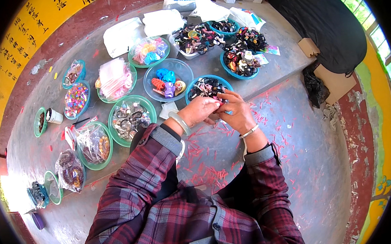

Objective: The person sits on the floor and assembles hair accessories by hand. They pick up small plastic bags and hair ties from bowls, insert the ties into the bags, and place the finished items into a larger bowl.

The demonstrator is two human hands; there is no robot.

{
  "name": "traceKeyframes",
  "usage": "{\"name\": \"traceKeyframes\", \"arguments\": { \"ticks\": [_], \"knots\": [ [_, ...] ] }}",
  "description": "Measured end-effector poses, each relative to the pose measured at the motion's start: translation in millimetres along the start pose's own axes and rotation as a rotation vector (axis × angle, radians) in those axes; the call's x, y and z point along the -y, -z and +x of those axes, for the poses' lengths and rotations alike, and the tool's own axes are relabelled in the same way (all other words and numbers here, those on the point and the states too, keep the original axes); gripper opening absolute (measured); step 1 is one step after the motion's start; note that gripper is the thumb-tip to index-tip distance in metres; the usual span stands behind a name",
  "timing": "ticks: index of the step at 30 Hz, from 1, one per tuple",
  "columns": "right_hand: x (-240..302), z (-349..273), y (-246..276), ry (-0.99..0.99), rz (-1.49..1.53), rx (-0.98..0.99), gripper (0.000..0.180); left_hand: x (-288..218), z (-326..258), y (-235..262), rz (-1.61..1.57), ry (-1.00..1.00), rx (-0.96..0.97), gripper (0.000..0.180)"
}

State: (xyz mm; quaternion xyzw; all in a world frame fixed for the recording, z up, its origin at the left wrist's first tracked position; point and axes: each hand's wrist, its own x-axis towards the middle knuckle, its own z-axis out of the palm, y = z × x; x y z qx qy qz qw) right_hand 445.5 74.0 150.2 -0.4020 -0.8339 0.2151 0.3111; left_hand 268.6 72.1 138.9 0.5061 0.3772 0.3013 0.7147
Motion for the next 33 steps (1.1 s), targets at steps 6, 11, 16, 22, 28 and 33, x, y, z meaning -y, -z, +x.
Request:
{"name": "traceKeyframes", "arguments": {
  "ticks": [6, 11, 16, 22, 28, 33],
  "knots": [
    [-8.1, 0.6, 7.0, -0.234, 0.526, -0.127, 0.016, -0.1, -0.3, 5.1, -0.181, -0.025, -0.057, 0.036],
    [-8.3, -2.0, 17.6, -0.299, 0.464, -0.223, 0.018, -14.8, -5.3, 1.0, -0.33, -0.078, -0.111, 0.032],
    [9.6, -1.6, 14.6, -0.14, 0.237, -0.21, 0.023, -12.5, -4.6, 8.2, -0.444, -0.058, -0.141, 0.033],
    [15.3, -0.2, 6.7, -0.01, -0.089, -0.172, 0.021, -19.3, -7.5, 1.0, -0.309, -0.08, -0.14, 0.034],
    [11.6, -0.3, -0.2, 0.053, -0.184, -0.151, 0.015, -5.2, -0.6, 1.6, -0.219, -0.106, -0.061, 0.032],
    [10.8, -0.6, -2.2, 0.078, -0.164, -0.13, 0.01, -3.2, -0.9, 2.2, -0.208, -0.105, -0.066, 0.033]
  ]
}}
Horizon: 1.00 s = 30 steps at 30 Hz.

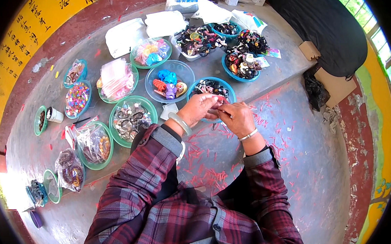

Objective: The person sits on the floor and assembles hair accessories by hand. They pick up small plastic bags and hair ties from bowls, insert the ties into the bags, and place the finished items into a larger bowl.

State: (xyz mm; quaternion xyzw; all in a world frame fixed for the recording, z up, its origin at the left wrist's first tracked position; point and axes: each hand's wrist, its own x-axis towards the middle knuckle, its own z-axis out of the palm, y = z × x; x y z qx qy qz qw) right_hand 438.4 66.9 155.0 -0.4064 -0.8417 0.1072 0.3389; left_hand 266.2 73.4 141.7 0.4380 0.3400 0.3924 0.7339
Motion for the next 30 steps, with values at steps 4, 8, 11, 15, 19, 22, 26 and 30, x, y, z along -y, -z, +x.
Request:
{"name": "traceKeyframes", "arguments": {
  "ticks": [4, 8, 11, 15, 19, 22, 26, 30],
  "knots": [
    [1.7, 0.3, -1.9, -0.076, 0.127, -0.01, 0.007, -0.7, 0.6, -0.4, -0.011, 0.015, 0.004, 0.033],
    [-7.8, -1.9, -9.0, -0.137, 0.205, -0.081, 0.006, -2.3, 0.7, -1.2, -0.037, 0.018, 0.01, 0.033],
    [1.9, 2.2, -2.5, -0.281, 0.202, -0.099, 0.01, -2.9, -0.1, 0.1, -0.054, 0.012, 0.006, 0.033],
    [7.6, 4.9, -4.1, -0.482, 0.44, -0.233, 0.017, -5.3, -1.1, -0.5, -0.102, -0.042, -0.026, 0.034],
    [-12.5, -2.7, -11.5, -0.603, 0.907, -0.046, 0.019, -7.3, -0.1, -1.9, -0.181, -0.074, -0.033, 0.035],
    [-16.5, -5.3, -16.1, -0.539, 1.004, -0.145, 0.017, -6.5, -0.6, -2.8, -0.168, -0.087, -0.038, 0.036],
    [-16.9, -5.2, -13.8, -0.486, 0.98, -0.176, 0.012, -9.8, -0.4, -4.5, -0.193, -0.066, -0.007, 0.034],
    [-13.2, -3.7, -12.2, -0.624, 1.079, -0.222, 0.01, -12.2, -1.5, -8.0, -0.18, -0.087, -0.044, 0.032]
  ]
}}
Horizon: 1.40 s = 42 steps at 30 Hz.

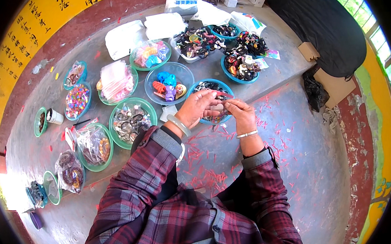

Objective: The person sits on the floor and assembles hair accessories by hand. They pick up small plastic bags and hair ties from bowls, insert the ties into the bags, and place the finished items into a larger bowl.

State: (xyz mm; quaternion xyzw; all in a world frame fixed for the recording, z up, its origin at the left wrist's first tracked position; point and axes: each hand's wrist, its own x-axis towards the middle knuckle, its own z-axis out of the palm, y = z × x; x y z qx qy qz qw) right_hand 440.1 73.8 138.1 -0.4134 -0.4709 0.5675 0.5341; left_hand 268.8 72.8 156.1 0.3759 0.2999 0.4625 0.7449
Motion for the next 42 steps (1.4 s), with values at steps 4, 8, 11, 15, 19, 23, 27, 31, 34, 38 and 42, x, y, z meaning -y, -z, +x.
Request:
{"name": "traceKeyframes", "arguments": {
  "ticks": [4, 8, 11, 15, 19, 23, 27, 31, 34, 38, 42],
  "knots": [
    [3.4, -1.3, -1.9, -0.152, 0.115, -0.113, 0.009, -0.5, -1.5, -0.2, 0.087, 0.031, -0.008, 0.029],
    [6.7, -2.3, -0.9, -0.186, 0.174, -0.089, 0.011, 4.8, 1.5, 3.8, 0.161, 0.101, -0.054, 0.026],
    [8.1, -2.3, -0.6, -0.193, 0.173, -0.083, 0.013, 8.1, 2.6, 6.7, 0.118, 0.103, -0.054, 0.023],
    [7.5, -2.9, 0.4, -0.18, 0.139, -0.097, 0.013, 10.6, 3.3, 7.7, 0.091, 0.111, -0.091, 0.022],
    [6.7, -7.0, -2.7, -0.156, 0.1, -0.166, 0.013, 9.6, 1.4, 3.4, 0.086, 0.099, -0.121, 0.022],
    [3.4, -9.4, -3.9, -0.25, 0.147, -0.166, 0.013, 10.9, 2.9, 4.6, 0.116, 0.097, -0.105, 0.022],
    [0.1, -10.0, -1.7, -0.289, 0.243, -0.152, 0.013, 9.1, 0.8, 1.9, 0.114, 0.107, -0.081, 0.022],
    [0.4, -10.3, -0.5, -0.233, 0.264, -0.162, 0.014, 9.1, 0.1, -0.7, 0.12, 0.113, -0.084, 0.022],
    [-3.6, -10.2, -1.2, -0.192, 0.291, -0.206, 0.013, 12.1, 1.9, 0.3, 0.098, 0.11, -0.081, 0.024],
    [-4.6, -10.0, -0.8, -0.164, 0.263, -0.216, 0.012, 12.8, 2.4, -1.5, 0.065, 0.096, -0.077, 0.026],
    [-6.6, -10.1, -0.4, -0.147, 0.19, -0.158, 0.011, 13.4, 4.2, -2.3, 0.001, 0.087, -0.051, 0.026]
  ]
}}
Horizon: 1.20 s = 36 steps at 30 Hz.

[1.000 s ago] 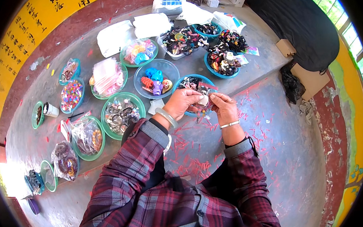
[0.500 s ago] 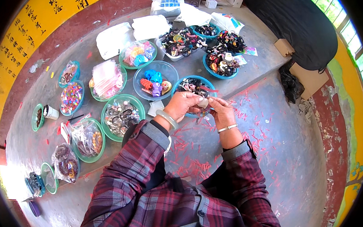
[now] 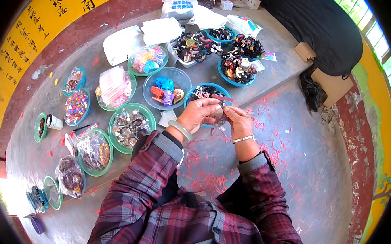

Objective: The person sits on the floor and assembles hair accessories by hand. They pick up small plastic bags and hair ties from bowls, insert the ties into the bags, and place the finished items into a larger bowl.

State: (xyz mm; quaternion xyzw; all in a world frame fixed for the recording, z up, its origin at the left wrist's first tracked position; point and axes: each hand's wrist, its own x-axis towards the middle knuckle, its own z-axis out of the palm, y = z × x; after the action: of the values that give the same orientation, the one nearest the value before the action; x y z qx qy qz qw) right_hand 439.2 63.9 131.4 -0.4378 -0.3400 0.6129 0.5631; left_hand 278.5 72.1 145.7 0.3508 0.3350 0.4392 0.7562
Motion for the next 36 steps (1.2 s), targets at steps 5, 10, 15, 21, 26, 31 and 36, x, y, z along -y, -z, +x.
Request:
{"name": "traceKeyframes", "arguments": {
  "ticks": [5, 10, 15, 21, 26, 31, 36],
  "knots": [
    [-2.9, -1.4, -1.4, -0.034, -0.018, 0.035, 0.011, 1.6, 0.5, 5.0, -0.037, 0.013, -0.004, 0.023],
    [-2.6, -0.4, -2.4, -0.045, 0.009, 0.031, 0.01, -2.5, -3.0, -2.8, -0.131, -0.012, -0.028, 0.021],
    [-3.2, -0.4, -2.8, -0.017, -0.057, -0.023, 0.009, 1.3, 0.7, 5.2, -0.19, -0.028, -0.023, 0.022],
    [-4.1, 0.3, -0.8, -0.046, -0.05, 0.008, 0.009, -3.1, -2.3, 2.0, -0.257, -0.048, -0.04, 0.018],
    [-6.0, 1.7, -0.6, -0.079, -0.064, 0.015, 0.011, 2.2, 1.7, 11.1, -0.236, -0.066, -0.016, 0.022],
    [0.1, 1.6, 0.2, -0.148, -0.096, 0.007, 0.01, 4.8, 4.0, 10.1, -0.24, -0.117, 0.022, 0.023],
    [37.3, -13.3, -11.5, 0.609, -0.376, -0.17, 0.013, 5.2, 3.1, 13.1, -0.204, -0.118, -0.028, 0.021]
  ]
}}
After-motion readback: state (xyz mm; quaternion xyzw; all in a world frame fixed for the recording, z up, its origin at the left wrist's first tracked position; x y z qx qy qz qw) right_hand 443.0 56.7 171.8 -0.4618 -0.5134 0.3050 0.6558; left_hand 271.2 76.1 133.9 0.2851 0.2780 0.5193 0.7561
